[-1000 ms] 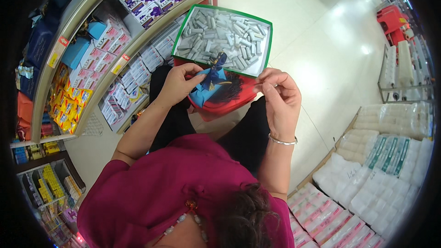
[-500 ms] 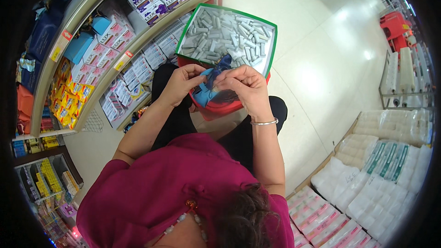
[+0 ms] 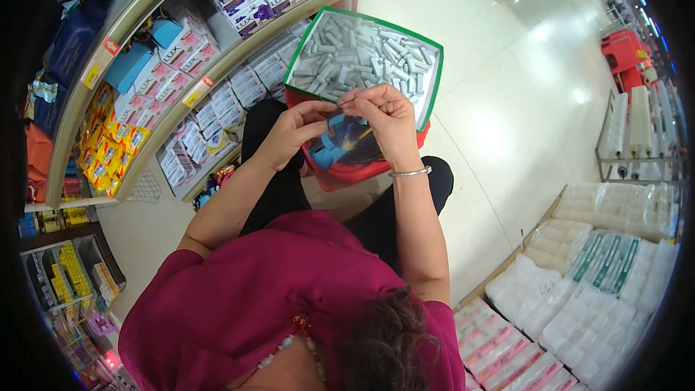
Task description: The person sits in a store aisle and repeatedly assembles small keychains by attaching a white cylindrical object to a blue plastic piece with a black cord. The person places each completed keychain on a nearby shelf.
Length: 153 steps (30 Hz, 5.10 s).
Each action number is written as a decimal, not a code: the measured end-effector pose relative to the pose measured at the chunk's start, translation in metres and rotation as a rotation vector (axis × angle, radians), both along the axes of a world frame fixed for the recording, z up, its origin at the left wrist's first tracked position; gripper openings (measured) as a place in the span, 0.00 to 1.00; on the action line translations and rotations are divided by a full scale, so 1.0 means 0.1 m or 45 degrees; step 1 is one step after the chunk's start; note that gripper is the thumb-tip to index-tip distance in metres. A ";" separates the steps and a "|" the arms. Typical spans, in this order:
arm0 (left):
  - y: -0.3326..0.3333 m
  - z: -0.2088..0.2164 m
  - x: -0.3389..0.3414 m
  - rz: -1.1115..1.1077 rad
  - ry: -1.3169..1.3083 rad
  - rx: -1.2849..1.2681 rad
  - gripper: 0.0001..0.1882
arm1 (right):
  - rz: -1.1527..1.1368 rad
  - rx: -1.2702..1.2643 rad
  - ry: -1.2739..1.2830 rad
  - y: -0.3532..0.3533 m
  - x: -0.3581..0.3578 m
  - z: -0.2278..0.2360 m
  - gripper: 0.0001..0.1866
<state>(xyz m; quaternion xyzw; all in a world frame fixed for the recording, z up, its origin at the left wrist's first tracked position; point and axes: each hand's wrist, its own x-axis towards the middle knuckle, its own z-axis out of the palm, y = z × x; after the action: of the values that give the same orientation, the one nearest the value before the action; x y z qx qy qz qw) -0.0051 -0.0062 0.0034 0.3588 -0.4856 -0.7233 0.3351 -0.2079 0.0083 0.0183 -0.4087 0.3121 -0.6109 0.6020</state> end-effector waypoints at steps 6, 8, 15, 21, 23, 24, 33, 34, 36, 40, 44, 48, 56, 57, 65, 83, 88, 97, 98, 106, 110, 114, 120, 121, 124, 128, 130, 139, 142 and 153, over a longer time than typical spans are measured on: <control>0.00 0.01 -0.01 0.113 -0.074 0.217 0.21 | -0.053 -0.001 0.094 -0.06 0.04 -0.03 0.03; -0.04 -0.01 -0.01 0.079 -0.075 0.318 0.22 | -0.050 0.000 0.071 -0.03 0.05 -0.03 0.03; -0.15 -0.02 0.04 -0.228 0.175 0.393 0.20 | -0.088 0.020 0.053 0.01 0.06 -0.01 0.03; -0.05 0.03 -0.03 -0.193 0.225 0.298 0.23 | -0.162 0.016 0.110 0.03 0.06 -0.02 0.03; -0.01 0.02 -0.08 -0.072 0.197 0.270 0.24 | -0.211 0.028 0.202 0.04 0.05 -0.01 0.03; 0.01 0.01 -0.11 0.008 0.200 0.241 0.24 | -0.236 0.029 0.269 0.04 0.05 0.00 0.03; 0.09 -0.08 -0.17 0.265 0.158 0.074 0.23 | -0.501 -0.689 1.685 0.07 0.04 0.34 0.06; 0.09 -0.09 -0.17 0.275 0.179 0.040 0.23 | -0.539 -0.753 1.714 0.04 0.06 0.38 0.06; 0.11 -0.11 -0.19 0.319 0.149 -0.017 0.21 | -0.537 -0.789 1.718 0.00 0.10 0.44 0.06; 0.16 -0.15 -0.24 0.433 0.298 -0.092 0.20 | -0.391 -0.630 1.570 -0.07 0.23 0.41 0.06; 0.19 -0.17 -0.24 0.505 0.191 -0.222 0.19 | -0.177 -0.294 1.390 -0.14 0.28 0.27 0.05; 0.22 -0.16 -0.21 0.545 0.024 -0.415 0.18 | 0.091 0.092 1.211 -0.21 0.18 0.20 0.06; 0.24 -0.12 -0.25 0.563 -0.006 -0.478 0.16 | 0.405 0.115 1.175 -0.28 0.02 0.25 0.06; 0.23 -0.12 -0.24 0.550 0.007 -0.460 0.16 | 0.413 0.143 1.171 -0.27 0.03 0.26 0.07; 0.17 -0.13 -0.27 0.482 0.253 -0.246 0.14 | -0.093 -0.082 1.259 0.15 0.11 0.26 0.16; 0.07 -0.18 -0.22 0.333 0.394 0.002 0.13 | -0.407 -0.615 1.506 0.34 0.27 0.00 0.21; 0.05 -0.23 -0.20 0.320 0.466 0.116 0.11 | -0.679 -0.647 1.399 0.39 0.38 -0.09 0.12; 0.02 -0.23 -0.15 0.280 0.383 0.096 0.15 | -0.567 -0.837 1.417 0.43 0.34 0.11 0.07; 0.04 -0.22 -0.17 0.294 0.335 0.026 0.16 | -0.632 -0.674 1.299 0.42 0.37 0.11 0.06; 0.12 -0.20 -0.22 0.354 0.150 -0.319 0.20 | -0.500 -0.242 1.406 0.21 0.22 0.26 0.04; 0.11 -0.24 -0.20 0.329 0.124 -0.264 0.20 | -0.443 -0.267 1.487 0.23 0.24 0.32 0.05; 0.13 -0.22 -0.21 0.341 0.053 -0.412 0.19 | -0.427 -0.257 1.528 0.23 0.25 0.36 0.05; 0.14 -0.04 -0.16 0.298 -0.235 -0.684 0.16 | -0.349 -0.059 1.228 0.22 0.26 0.36 0.11; 0.14 -0.02 -0.15 0.279 -0.273 -0.679 0.15 | -0.318 -0.090 1.105 0.23 0.26 0.34 0.12; 0.11 0.01 -0.11 0.201 -0.355 -0.798 0.15 | -0.193 0.116 0.935 0.20 0.24 0.22 0.16; 0.11 0.03 -0.12 0.185 -0.317 -0.767 0.14 | -0.222 0.218 0.525 0.21 0.20 0.11 0.11; 0.12 0.03 -0.12 0.199 -0.324 -0.848 0.14 | -0.193 0.252 0.483 0.22 0.21 0.08 0.09; -0.41 -0.13 -0.08 0.272 -0.422 -0.746 0.09 | -0.274 0.246 0.412 0.31 0.20 0.01 0.07; -0.79 -0.26 -0.28 0.244 -0.971 -0.844 0.13 | -0.303 0.192 0.347 0.33 0.26 -0.07 0.06; -1.13 -0.27 -0.40 0.170 -1.058 -0.946 0.11 | -0.354 0.281 0.262 0.41 0.28 -0.09 0.08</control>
<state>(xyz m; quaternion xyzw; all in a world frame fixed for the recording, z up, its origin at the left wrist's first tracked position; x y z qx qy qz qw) -0.0450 -0.1193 -0.0241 0.5015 -0.7752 -0.2787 0.2645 -0.1801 0.0493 0.0097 -0.3533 0.4906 -0.6052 0.5179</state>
